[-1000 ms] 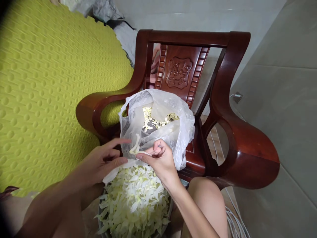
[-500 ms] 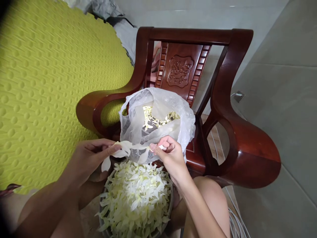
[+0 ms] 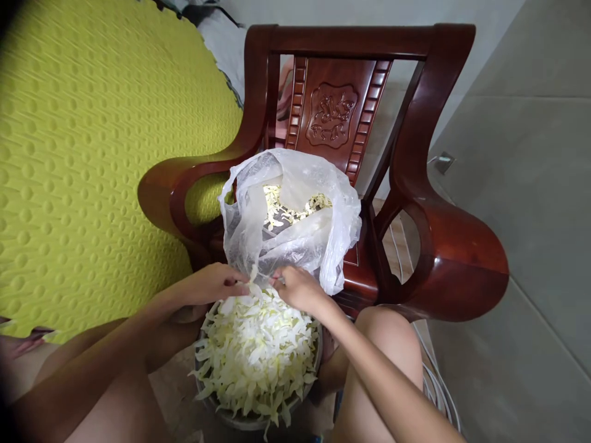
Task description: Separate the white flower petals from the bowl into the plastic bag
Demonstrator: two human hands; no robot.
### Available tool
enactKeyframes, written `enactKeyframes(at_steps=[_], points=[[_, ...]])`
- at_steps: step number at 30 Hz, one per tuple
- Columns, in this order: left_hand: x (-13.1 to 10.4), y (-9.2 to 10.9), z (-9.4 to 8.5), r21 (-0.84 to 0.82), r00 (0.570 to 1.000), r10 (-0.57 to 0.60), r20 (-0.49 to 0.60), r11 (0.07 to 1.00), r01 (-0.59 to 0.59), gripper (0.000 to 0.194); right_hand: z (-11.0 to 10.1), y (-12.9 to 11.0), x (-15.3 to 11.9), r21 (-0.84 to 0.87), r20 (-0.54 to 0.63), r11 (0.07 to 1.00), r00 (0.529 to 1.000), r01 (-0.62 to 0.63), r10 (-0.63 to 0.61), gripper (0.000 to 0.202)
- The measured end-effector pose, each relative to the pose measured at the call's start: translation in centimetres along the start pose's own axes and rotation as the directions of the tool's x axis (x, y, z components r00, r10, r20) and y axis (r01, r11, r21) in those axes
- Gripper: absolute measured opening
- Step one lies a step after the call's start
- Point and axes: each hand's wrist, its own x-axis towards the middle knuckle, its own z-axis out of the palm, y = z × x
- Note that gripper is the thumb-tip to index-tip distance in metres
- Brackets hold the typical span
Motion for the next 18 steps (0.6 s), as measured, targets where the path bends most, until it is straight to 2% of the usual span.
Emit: enactKeyframes(at_steps=[3, 7, 9, 11, 14, 16, 18], points=[[0.8, -0.9, 2.6, 0.088, 0.988, 0.038, 0.150, 0.995, -0.052, 0.031, -1.2, 0.5, 2.1, 0.012, 0.010, 1.000, 1.000, -0.028, 0.028, 0.014], [1.4, -1.6, 4.6, 0.206, 0.993, 0.029, 0.113, 0.977, -0.052, 0.026, -3.5, 1.0, 5.5, -0.038, -0.059, 0.998, 0.997, -0.058, 0.056, 0.027], [1.7, -1.5, 4.3, 0.268, 0.996, 0.015, 0.084, 0.963, -0.037, 0.019, -4.3, 1.3, 7.5, -0.080, -0.127, 0.995, 0.991, -0.064, 0.053, 0.038], [2.0, -1.2, 3.3, 0.340, 0.999, -0.010, 0.049, 0.941, -0.007, 0.014, -4.8, 1.7, 9.7, -0.107, -0.172, 0.992, 0.984, -0.066, 0.047, 0.038], [2.2, -0.4, 1.2, 0.447, 0.997, -0.049, -0.062, 0.892, 0.072, 0.023, -5.1, 2.5, 13.5, -0.143, -0.228, 0.986, 0.973, -0.082, 0.048, 0.024], [2.0, 0.1, 0.4, 0.489, 0.992, -0.051, -0.113, 0.866, 0.100, 0.033, -5.0, 3.0, 16.0, -0.172, -0.252, 0.979, 0.966, -0.105, 0.059, 0.029], [1.6, 0.4, 0.4, 0.510, 0.995, -0.022, -0.101, 0.857, 0.070, 0.027, -4.6, 3.3, 18.2, -0.199, -0.231, 0.973, 0.970, -0.120, 0.073, 0.031]])
